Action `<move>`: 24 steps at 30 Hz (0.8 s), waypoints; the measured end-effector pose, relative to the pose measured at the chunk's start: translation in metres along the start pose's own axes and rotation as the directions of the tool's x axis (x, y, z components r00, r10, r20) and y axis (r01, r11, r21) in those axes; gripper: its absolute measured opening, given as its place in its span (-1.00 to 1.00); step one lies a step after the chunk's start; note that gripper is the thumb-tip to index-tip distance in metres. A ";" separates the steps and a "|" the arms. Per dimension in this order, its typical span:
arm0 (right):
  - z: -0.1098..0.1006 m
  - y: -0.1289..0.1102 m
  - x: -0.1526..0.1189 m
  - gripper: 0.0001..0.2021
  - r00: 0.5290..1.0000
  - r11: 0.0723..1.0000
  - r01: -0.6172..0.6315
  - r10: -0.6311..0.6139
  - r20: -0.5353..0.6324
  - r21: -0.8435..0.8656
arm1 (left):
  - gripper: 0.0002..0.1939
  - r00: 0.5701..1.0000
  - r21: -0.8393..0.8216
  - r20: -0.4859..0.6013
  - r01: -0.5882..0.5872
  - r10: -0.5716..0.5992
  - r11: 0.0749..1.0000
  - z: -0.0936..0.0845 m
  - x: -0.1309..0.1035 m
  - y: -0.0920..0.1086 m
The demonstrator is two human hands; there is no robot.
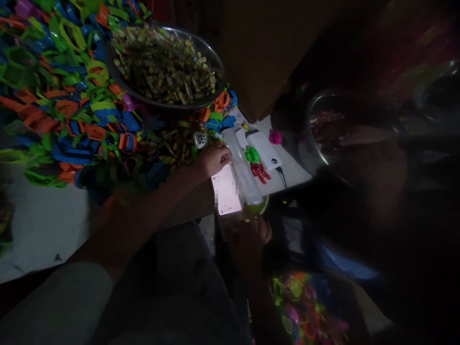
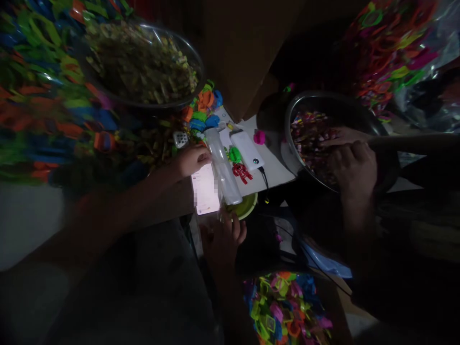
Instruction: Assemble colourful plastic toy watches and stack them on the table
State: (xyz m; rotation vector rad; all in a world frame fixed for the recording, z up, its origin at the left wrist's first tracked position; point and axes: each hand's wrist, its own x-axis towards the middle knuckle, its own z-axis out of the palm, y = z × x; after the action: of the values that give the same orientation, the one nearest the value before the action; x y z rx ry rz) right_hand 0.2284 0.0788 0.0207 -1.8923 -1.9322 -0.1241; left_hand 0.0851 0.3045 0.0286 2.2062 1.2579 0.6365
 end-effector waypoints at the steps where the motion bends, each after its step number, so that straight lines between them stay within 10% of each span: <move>1: 0.000 0.001 0.001 -0.78 1.000 1.000 -0.007 0.007 0.002 0.018 | -0.95 1.000 0.021 0.002 0.007 -0.007 1.000 0.002 0.001 0.002; 17: 0.014 0.015 -0.007 -0.57 0.993 0.982 -0.110 0.103 0.050 0.157 | -0.79 0.989 -0.009 -0.137 -0.059 0.058 0.998 0.004 -0.015 0.007; 24: 0.022 0.015 -0.007 -0.36 0.830 0.591 -0.558 0.417 0.371 0.583 | -0.69 0.981 -0.073 -0.142 -0.146 0.134 0.987 -0.008 -0.041 0.020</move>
State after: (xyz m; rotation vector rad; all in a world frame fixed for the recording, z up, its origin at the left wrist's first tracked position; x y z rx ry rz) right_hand 0.2375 0.0812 -0.0054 -1.8472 -1.1929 0.8594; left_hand 0.0745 0.2615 0.0418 2.2282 1.1264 0.8928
